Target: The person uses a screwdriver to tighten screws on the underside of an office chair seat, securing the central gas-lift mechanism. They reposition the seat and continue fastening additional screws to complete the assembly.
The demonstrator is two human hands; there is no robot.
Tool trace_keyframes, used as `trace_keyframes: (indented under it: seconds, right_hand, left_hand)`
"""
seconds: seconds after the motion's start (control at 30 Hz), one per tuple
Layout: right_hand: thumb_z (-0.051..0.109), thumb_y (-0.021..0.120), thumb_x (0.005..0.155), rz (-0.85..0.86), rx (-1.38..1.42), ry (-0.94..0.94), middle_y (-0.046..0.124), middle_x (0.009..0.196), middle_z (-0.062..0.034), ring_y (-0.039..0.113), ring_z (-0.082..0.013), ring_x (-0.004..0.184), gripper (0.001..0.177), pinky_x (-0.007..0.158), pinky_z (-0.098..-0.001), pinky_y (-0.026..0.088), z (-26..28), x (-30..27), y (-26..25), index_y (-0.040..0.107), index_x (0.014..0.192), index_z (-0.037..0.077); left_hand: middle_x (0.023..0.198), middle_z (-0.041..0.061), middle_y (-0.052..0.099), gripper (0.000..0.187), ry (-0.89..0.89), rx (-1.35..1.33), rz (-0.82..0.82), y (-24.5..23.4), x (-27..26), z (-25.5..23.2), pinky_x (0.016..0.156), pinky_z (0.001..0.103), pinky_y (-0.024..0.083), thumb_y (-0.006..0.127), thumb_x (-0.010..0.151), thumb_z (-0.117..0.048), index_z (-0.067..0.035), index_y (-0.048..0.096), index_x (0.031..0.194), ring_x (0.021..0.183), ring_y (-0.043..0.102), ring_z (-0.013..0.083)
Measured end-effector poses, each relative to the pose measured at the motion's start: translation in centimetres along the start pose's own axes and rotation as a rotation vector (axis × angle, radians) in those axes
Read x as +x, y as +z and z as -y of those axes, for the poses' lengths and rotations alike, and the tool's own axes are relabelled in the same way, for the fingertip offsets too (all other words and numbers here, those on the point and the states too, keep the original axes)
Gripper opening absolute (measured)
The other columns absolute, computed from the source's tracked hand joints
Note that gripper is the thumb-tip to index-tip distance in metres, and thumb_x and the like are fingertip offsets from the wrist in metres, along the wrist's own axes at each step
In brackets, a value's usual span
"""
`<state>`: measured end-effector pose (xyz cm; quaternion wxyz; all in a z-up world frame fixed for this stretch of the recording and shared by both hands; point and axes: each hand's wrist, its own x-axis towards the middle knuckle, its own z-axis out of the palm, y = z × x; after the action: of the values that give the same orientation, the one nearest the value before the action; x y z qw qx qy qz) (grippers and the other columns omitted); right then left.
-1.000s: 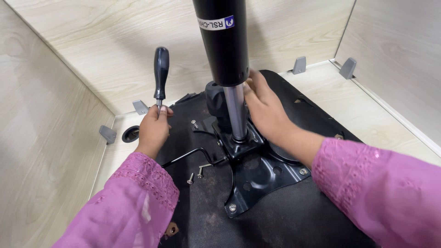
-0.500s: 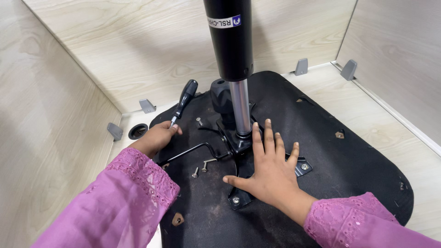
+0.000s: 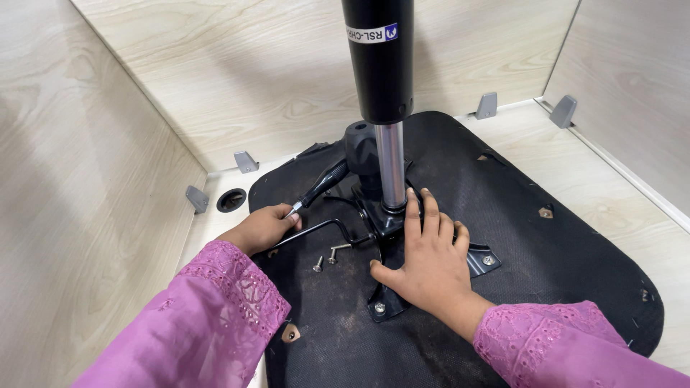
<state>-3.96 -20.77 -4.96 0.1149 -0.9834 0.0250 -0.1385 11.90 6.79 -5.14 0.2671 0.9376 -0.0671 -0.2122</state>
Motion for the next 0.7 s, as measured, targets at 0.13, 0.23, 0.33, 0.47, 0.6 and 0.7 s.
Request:
trace_keyframes:
  seconds: [0.13,0.23,0.33,0.47,0.6,0.7]
  right_hand:
    - [0.066,0.075,0.064,-0.011,0.011,-0.024,0.022,0.16,-0.0262,0.035,-0.0433,0.133,0.129,0.11,-0.06,0.025,-0.2,0.0,0.1,0.015,0.159,0.001]
    - [0.066,0.075,0.065,-0.008,0.015,-0.033,0.022,0.16,-0.0273,0.036,-0.0439,0.133,0.129,0.11,-0.0578,0.026,-0.3,0.0,0.2,0.016,0.159,0.0]
    - [0.067,0.076,0.065,-0.028,0.009,-0.05,0.023,0.158,-0.0267,0.036,-0.0434,0.133,0.129,0.11,-0.0571,0.027,-0.4,0.0,0.2,0.017,0.159,0.0]
    - [0.068,0.076,0.065,0.014,-0.002,-0.059,0.021,0.158,-0.0249,0.034,-0.043,0.136,0.131,0.111,-0.057,0.026,-0.9,0.4,0.5,0.015,0.16,0.001]
    - [0.071,0.075,0.068,0.056,-0.007,-0.094,0.017,0.157,-0.0263,0.03,-0.044,0.138,0.132,0.112,-0.058,0.023,-1.4,0.8,0.7,0.012,0.16,0.0]
    - [0.072,0.075,0.069,0.089,-0.014,-0.091,0.015,0.158,-0.0265,0.028,-0.0447,0.14,0.133,0.113,-0.0582,0.021,-1.5,0.9,0.7,0.009,0.159,0.0]
  left_hand:
    - [0.078,0.002,0.063,0.033,-0.081,-0.063,-0.002,0.0,-0.5,-0.2,0.074,0.036,0.05,0.046,0.106,-0.036,-0.016,0.07,0.098,0.072,0.058,0.016]
    - [0.078,0.002,0.065,0.033,-0.034,-0.028,-0.027,0.1,-0.7,0.0,0.074,0.033,0.049,0.047,0.105,-0.036,-0.015,0.072,0.099,0.073,0.059,0.0139]
    - [0.08,0.002,0.066,0.031,-0.021,-0.03,0.018,0.0,-0.7,0.3,0.072,0.033,0.05,0.049,0.104,-0.035,-0.015,0.073,0.103,0.073,0.06,0.0138]
    - [0.083,0.003,0.068,0.031,-0.04,0.0,0.051,0.4,-0.6,0.6,0.073,0.034,0.051,0.053,0.103,-0.037,-0.013,0.071,0.11,0.075,0.062,0.0149]
    - [0.083,0.007,0.068,0.033,-0.059,0.069,0.053,0.6,-0.4,0.6,0.073,0.037,0.051,0.054,0.103,-0.038,-0.011,0.069,0.113,0.075,0.064,0.019]
    - [0.085,0.007,0.07,0.033,-0.046,0.079,0.034,0.9,-0.3,0.6,0.074,0.038,0.053,0.054,0.102,-0.037,-0.009,0.069,0.113,0.076,0.067,0.0209]
